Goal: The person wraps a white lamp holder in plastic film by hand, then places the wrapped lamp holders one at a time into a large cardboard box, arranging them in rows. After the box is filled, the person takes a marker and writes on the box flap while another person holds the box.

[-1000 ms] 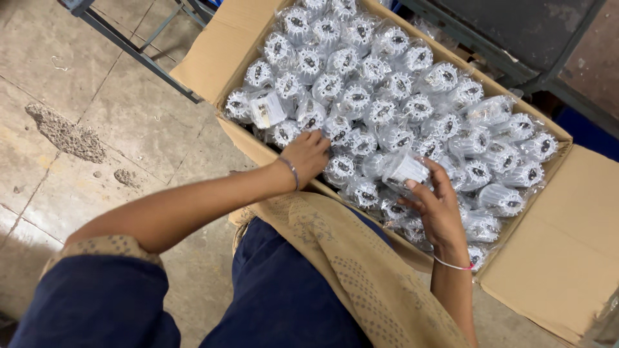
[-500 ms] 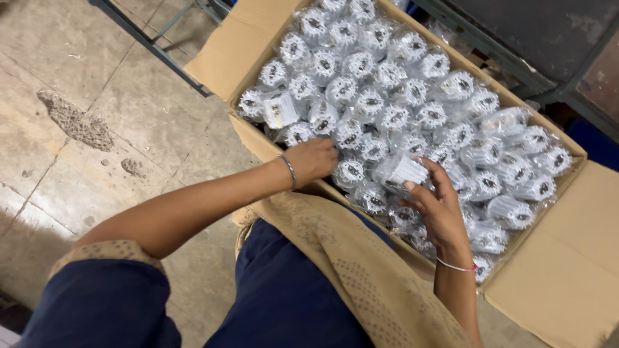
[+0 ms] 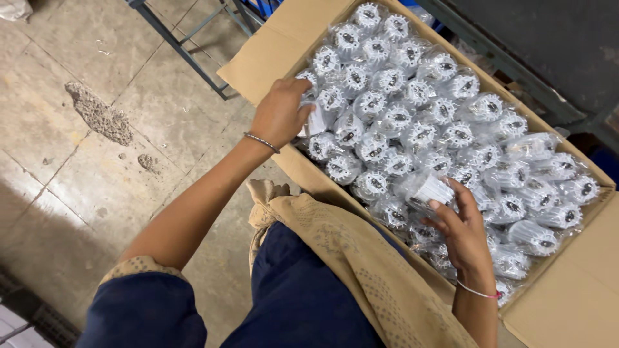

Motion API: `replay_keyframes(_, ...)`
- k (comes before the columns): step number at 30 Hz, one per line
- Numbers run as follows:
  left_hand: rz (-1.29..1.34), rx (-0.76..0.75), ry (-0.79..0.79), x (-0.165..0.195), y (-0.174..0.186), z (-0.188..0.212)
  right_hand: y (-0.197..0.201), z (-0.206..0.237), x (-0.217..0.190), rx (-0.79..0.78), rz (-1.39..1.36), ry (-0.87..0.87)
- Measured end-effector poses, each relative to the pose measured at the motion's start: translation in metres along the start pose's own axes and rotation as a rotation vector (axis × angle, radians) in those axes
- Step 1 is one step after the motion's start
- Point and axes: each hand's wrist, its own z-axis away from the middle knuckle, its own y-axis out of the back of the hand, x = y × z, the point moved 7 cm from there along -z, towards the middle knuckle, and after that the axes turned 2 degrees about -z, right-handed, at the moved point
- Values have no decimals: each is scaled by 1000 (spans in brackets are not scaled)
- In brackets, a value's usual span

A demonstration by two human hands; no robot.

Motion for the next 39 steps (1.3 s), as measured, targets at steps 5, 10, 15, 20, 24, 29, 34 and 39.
replay_keyframes(5,80,-38,-92,-2,-12,18,-6,-4,0,2,22,-4)
replay_keyframes(10,27,-260,155,-20,-40,10,-19,-13,-5,-32,32,1)
replay_keyframes(15,30,-364,149,-28,-32,-13,-22,-15,-6,-45,27,9)
replay_keyframes(20,-2,-156,-4,-21,-8,-12,-12,-5,0,-19,39,11)
replay_keyframes(24,-138,-82,-188,5,-19,7,-8,-4,6,-7,40,-17)
replay_keyframes(29,-308,72,-331,27,-20,25,-7,-4,3,-9,43,-11)
replay_keyframes(34,-265,-66,-346,23,-30,28,-9,-6,1,-13,45,-17)
replay_keyframes(39,-319,-186,-297,20,-49,25,-4,-6,-1,-8,51,-12)
